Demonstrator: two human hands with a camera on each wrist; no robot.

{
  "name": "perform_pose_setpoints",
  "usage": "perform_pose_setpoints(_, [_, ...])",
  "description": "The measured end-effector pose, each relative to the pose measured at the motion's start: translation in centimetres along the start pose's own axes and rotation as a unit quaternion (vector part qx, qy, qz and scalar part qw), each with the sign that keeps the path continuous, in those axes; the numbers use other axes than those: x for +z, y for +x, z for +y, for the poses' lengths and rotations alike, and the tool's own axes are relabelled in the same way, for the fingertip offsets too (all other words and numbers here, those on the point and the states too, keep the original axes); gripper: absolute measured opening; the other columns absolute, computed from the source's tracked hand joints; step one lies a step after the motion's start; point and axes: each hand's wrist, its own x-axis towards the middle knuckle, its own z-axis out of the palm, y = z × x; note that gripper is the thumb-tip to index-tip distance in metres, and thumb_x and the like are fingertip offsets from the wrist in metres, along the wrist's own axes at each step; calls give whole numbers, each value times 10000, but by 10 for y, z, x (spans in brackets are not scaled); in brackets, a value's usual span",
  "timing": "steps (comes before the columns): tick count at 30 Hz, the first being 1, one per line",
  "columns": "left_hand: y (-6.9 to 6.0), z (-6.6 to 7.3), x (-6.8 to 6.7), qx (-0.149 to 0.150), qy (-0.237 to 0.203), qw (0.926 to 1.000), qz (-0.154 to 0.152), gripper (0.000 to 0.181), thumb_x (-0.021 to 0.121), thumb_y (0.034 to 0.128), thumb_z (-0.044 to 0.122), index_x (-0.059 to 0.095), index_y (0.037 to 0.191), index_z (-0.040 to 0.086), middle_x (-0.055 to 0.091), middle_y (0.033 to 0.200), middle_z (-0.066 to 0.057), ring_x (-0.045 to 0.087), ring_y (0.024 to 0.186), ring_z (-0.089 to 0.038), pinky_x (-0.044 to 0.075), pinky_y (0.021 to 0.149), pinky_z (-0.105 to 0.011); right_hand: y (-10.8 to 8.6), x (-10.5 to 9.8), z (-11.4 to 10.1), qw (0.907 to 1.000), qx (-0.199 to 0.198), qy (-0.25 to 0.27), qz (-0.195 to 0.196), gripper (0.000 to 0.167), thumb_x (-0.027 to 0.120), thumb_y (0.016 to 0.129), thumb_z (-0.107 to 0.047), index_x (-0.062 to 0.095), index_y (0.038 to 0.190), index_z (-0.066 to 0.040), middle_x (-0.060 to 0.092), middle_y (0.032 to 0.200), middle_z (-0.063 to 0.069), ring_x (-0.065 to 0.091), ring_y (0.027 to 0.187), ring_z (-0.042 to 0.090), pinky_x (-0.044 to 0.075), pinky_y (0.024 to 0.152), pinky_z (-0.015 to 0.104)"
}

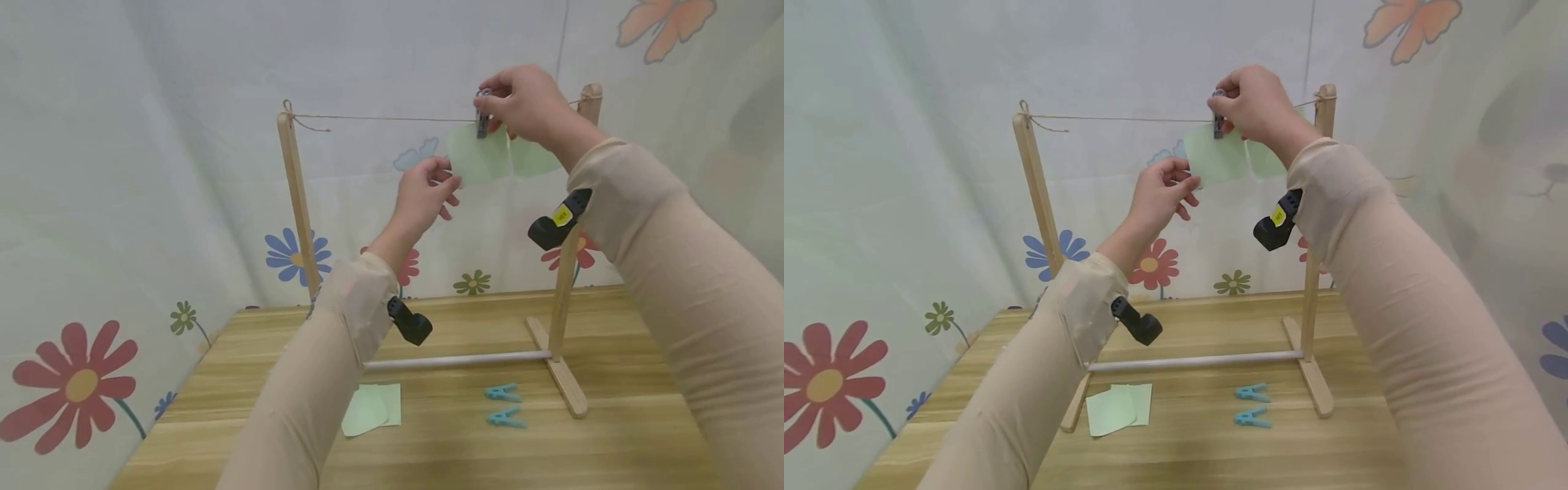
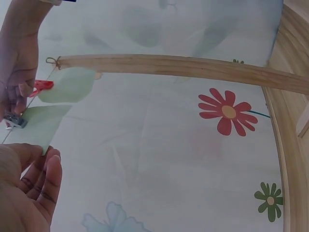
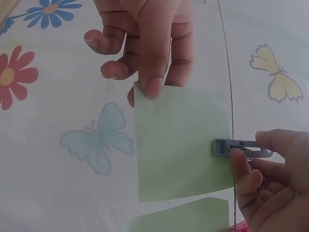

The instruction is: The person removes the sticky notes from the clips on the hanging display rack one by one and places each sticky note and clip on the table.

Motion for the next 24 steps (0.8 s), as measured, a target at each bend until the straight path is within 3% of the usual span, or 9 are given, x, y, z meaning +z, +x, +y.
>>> perform_pose_setpoints(6, [1,0,1,18,63,10000,63,245,574,949,82,572,1182,4,645,977,-126,601,602,-95,520,467,-223,0,-1,5,9997,-150,188,90,475,474,995,-356,496,1380,-79,590,1063,46,532,752,86,459,562,180])
perform_pose_setpoints(14, [0,4,4,25,-43,9997,231,273,579,947,82,566,1209,4,625,948,-109,578,575,-81,478,434,-191,2,-2,12,9975,-569,366,228,412,496,992,-283,494,1340,-63,553,1026,-4,464,611,76,419,526,173])
perform_pose_setpoints(24, [-3,2,-2,-44,162,9992,374,257,580,949,96,570,1196,27,623,932,-86,615,612,-162,480,434,-200,1,-1,11,9917,-793,705,730,339,516,983,-253,508,1270,-74,517,957,-112,501,667,40,430,573,127])
